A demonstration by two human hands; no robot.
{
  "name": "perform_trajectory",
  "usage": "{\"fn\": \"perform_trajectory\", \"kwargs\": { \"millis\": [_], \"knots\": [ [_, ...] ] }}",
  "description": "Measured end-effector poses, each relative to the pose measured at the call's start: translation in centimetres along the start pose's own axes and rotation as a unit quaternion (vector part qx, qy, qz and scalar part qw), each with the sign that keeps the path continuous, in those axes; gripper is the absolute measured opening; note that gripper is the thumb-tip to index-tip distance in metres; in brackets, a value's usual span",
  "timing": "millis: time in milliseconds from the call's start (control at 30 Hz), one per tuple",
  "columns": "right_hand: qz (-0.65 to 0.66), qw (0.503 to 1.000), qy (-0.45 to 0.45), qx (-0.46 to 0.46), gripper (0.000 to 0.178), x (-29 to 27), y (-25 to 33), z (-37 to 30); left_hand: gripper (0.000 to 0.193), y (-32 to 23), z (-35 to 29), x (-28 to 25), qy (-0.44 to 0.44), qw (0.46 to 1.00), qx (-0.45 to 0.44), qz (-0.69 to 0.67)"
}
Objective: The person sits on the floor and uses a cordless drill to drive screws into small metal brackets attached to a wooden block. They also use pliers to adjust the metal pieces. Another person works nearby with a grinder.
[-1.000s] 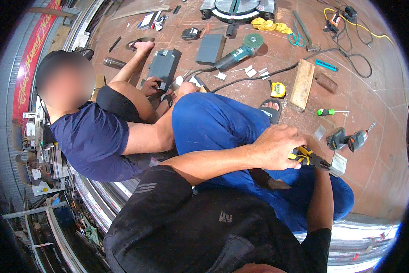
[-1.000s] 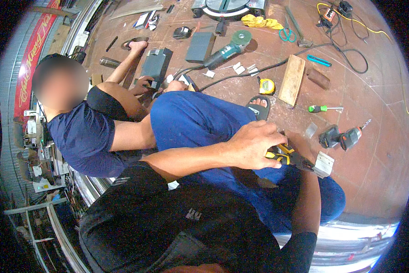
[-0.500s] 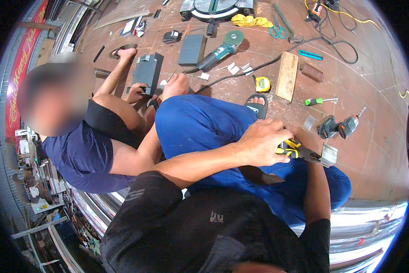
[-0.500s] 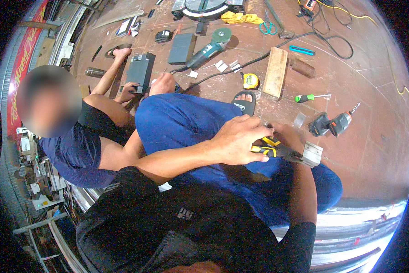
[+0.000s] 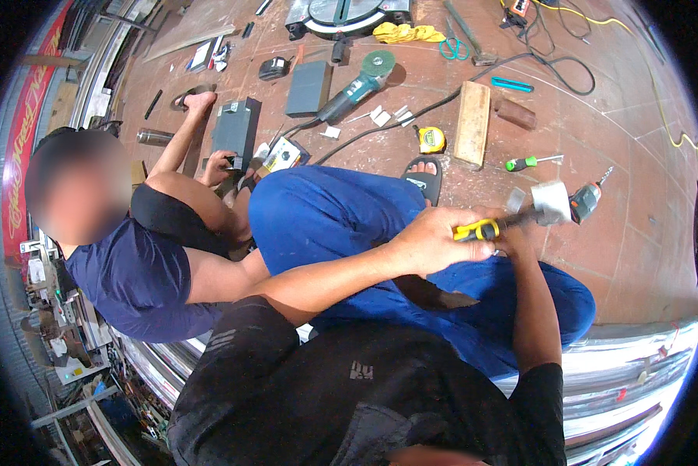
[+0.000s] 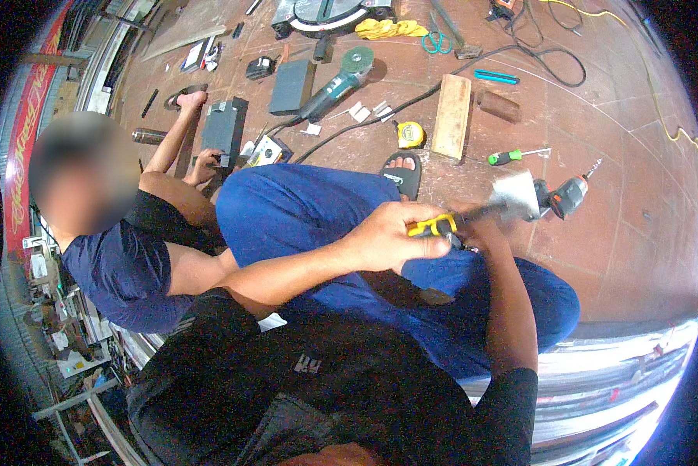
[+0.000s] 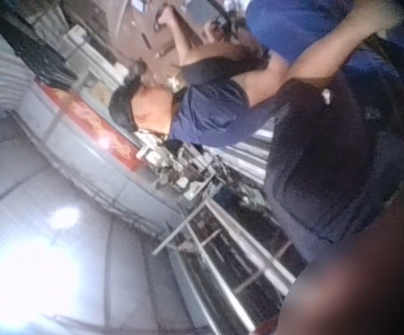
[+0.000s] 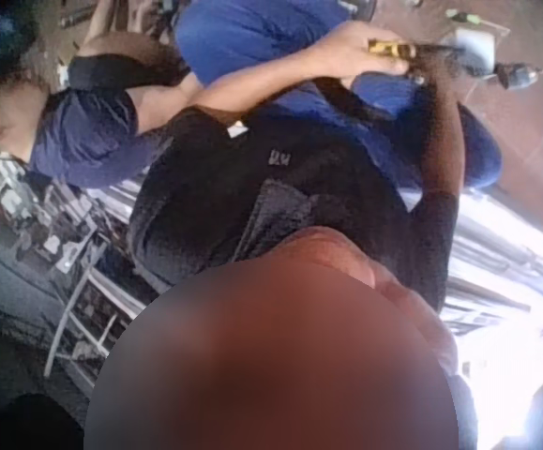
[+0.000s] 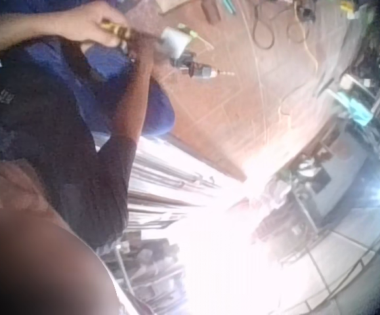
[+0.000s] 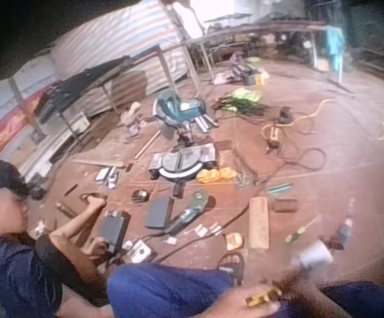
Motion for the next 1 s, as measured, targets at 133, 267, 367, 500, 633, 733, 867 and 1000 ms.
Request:
{"fn": "perform_trajectory", "kwargs": {
  "millis": [133,267,367,500,633,733,867,1000],
  "knots": [
    [-0.016,0.999,0.027,0.028,0.030,0.2,0.5,0.3,0.055,0.6,0.5,-0.5,0.025,0.949,-0.081,-0.305],
    [-0.042,0.996,0.048,0.063,0.038,-0.5,2.0,0.4,0.066,0.6,0.4,-1.4,0.070,0.877,-0.084,-0.468],
    [-0.032,0.995,0.047,0.081,0.041,-0.6,1.9,0.3,0.065,0.6,0.3,-1.5,0.091,0.850,-0.079,-0.512],
    [-0.024,0.998,0.025,0.051,0.041,0.4,-0.4,0.8,0.067,0.6,0.4,-1.4,0.086,0.860,-0.082,-0.497],
    [-0.017,0.989,0.083,0.124,0.041,1.2,-4.4,2.4,0.060,-1.2,0.4,-3.9,-0.020,0.912,-0.030,-0.408],
    [0.017,0.982,0.104,0.154,0.040,1.7,-6.6,2.3,0.051,-5.0,-0.7,-8.5,-0.135,0.945,0.115,-0.275],
    [0.147,0.967,0.088,0.187,0.042,2.8,-7.6,1.5,0.044,-10.9,-4.5,-15.8,-0.304,0.922,0.237,-0.017],
    [0.046,0.975,0.122,0.180,0.048,2.1,-6.9,1.8,0.035,-12.7,-6.3,-21.6,-0.370,0.870,0.253,0.205]
  ]
}}
Point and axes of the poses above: each hand's wrist, its own z-axis towards the middle knuckle, its own x-axis out of the palm, y = z × x, the point moved 2 cm from there along z, towards the middle knuckle, and after that the axes turned 4 degrees about z, right-handed, at the moved point
